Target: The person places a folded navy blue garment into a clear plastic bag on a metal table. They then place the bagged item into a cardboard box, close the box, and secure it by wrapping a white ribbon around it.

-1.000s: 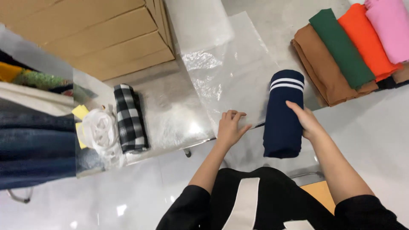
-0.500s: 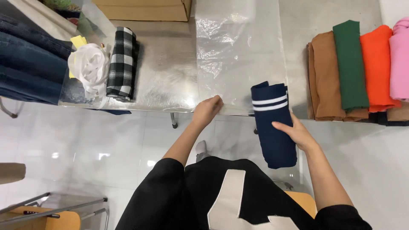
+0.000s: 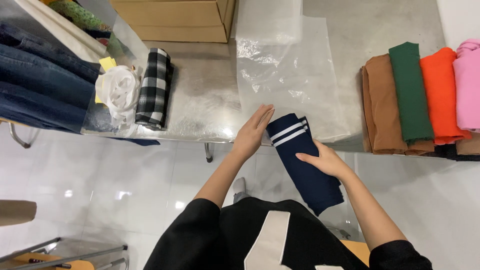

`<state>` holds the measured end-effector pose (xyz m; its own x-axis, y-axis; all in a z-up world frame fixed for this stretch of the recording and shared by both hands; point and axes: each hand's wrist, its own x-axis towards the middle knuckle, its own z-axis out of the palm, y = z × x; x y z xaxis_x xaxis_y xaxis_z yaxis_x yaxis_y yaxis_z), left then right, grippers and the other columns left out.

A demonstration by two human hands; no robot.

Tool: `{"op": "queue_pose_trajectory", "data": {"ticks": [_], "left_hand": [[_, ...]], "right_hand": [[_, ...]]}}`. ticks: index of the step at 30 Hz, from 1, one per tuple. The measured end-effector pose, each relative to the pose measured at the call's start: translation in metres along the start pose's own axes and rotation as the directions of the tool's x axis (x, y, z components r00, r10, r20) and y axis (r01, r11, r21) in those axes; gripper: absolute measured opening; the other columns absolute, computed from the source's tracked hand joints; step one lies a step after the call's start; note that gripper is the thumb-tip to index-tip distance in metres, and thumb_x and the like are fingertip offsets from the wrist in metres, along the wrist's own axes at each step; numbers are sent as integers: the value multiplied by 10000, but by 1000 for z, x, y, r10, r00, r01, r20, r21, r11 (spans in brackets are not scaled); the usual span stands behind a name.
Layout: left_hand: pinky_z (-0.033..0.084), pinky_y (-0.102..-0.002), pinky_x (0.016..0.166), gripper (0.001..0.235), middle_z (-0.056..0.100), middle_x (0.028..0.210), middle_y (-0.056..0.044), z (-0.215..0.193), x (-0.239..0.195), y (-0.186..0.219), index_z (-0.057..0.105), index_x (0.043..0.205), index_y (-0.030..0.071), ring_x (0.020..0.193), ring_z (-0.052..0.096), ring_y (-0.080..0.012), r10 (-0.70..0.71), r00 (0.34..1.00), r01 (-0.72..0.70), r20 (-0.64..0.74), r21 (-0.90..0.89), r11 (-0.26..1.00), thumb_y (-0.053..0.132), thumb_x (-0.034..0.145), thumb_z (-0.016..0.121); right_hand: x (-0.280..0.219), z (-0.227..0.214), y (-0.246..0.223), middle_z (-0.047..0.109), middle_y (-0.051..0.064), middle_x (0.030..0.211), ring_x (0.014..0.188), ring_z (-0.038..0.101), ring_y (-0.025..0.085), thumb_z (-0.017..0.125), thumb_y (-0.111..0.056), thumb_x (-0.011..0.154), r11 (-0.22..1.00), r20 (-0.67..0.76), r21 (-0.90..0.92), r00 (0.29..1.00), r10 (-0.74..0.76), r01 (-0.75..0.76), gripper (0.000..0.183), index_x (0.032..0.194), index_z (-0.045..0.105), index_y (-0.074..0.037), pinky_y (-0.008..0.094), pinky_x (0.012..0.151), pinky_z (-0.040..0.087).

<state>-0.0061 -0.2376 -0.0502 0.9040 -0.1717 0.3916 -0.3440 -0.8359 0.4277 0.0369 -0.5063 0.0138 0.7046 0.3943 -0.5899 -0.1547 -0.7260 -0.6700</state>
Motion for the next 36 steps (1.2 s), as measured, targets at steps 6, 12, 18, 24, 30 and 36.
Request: {"op": "queue_pose_trajectory", "data": {"ticks": [6, 12, 18, 24, 30, 36], "left_hand": [[322, -664, 1231, 835, 304, 1729, -100, -3, 0, -5, 336, 1679, 114, 1630, 249, -332, -42, 996, 28, 81, 174, 984, -129, 918, 576], [240, -761, 1194, 887, 242, 1760, -94, 4, -10, -12, 284, 1686, 123, 1630, 212, -342, -143, 975, 134, 172, 62, 989, -120, 891, 591], [282, -637, 1249, 827, 234, 1755, -164, -17, 4, 1, 266, 1674, 25, 1619, 195, -363, -62, 990, 86, 125, -197, 977, -241, 914, 457], [469, -379, 1186, 873, 176, 1784, -135, -28, 9, -10, 231, 1690, 72, 1620, 206, -355, 32, 997, -21, 63, -168, 986, -225, 916, 507], [550, -318, 1068, 946, 222, 1785, -60, -52, 30, -19, 247, 1701, 158, 1629, 208, -289, 6, 999, 2, 52, -151, 988, -249, 891, 520], [577, -254, 1002, 935, 235, 1794, -58, -75, 20, -14, 285, 1692, 111, 1645, 206, -326, 55, 998, -56, -7, -124, 991, -273, 871, 518]], "right_hand": [[-11, 12, -31, 640, 279, 1466, 1357, 609, 436, 810, -464, 907, 903, -108, 430, 991, 73, -20, 767, 1520, 598, -55, 572, 1080, 517], [-11, 1, -69, 90, 359, 1727, 1584, 186, 547, 648, -353, 1008, 723, -196, 691, 960, 199, -9, 936, 1729, 68, -216, 702, 1252, 251], [-37, -9, -145, -14, 232, 1783, 1627, 122, 485, 520, -247, 1036, 681, -192, 733, 959, 208, -1, 759, 1725, 209, -303, 678, 1248, 262], [41, 2, -114, 205, 290, 1735, 1616, 182, 467, 489, -207, 1083, 773, -419, 602, 903, 93, 200, 480, 1562, 465, -231, 570, 1288, 231], [168, 13, -31, 680, 205, 1096, 976, 720, 300, 485, -201, 1115, 616, -435, 750, 881, 186, 241, 295, 1362, 645, -215, 432, 794, 612], [249, 14, -12, 511, 77, 1404, 1335, 512, 266, 485, -174, 1045, 682, -702, 616, 667, 249, 393, 281, 1267, 641, -245, 451, 1143, 426]]}}
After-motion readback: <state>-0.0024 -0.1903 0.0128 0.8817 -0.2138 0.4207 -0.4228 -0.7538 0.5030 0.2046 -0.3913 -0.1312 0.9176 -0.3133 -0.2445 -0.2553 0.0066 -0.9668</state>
